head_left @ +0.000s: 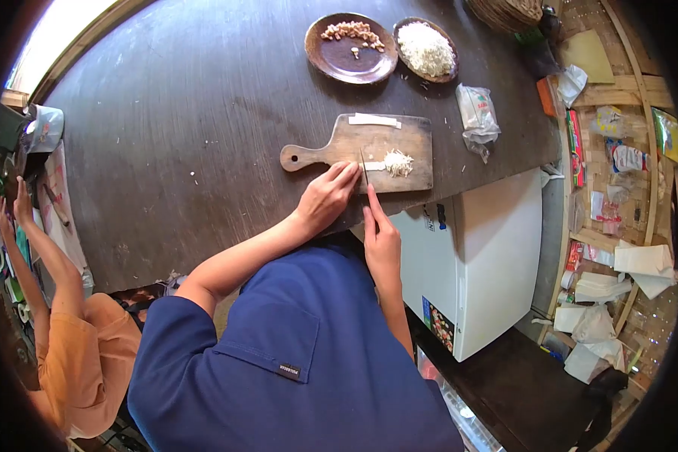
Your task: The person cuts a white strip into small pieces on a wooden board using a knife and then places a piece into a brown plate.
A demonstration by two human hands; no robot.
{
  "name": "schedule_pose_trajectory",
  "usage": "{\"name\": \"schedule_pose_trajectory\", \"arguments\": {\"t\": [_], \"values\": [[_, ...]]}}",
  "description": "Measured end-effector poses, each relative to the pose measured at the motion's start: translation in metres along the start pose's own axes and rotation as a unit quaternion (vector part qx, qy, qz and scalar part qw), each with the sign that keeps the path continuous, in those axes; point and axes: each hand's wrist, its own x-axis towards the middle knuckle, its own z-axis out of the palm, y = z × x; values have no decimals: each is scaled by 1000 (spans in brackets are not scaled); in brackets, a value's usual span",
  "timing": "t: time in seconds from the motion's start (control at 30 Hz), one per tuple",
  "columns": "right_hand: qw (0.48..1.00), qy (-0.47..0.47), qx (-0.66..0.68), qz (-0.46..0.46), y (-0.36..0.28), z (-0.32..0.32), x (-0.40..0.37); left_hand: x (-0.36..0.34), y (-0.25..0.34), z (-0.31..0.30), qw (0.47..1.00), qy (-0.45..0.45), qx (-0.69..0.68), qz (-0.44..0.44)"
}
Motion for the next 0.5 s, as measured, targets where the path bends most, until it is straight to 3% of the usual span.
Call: {"name": "schedule_pose_trajectory", "arguments": {"t": [0.03, 0.5], "values": [[999, -28, -5, 37, -4, -5, -7, -1, 0, -1, 1000, 1, -7, 2], [1000, -14, 10, 14, 2, 2, -16, -4, -2, 3, 1000, 5, 2, 1]]}}
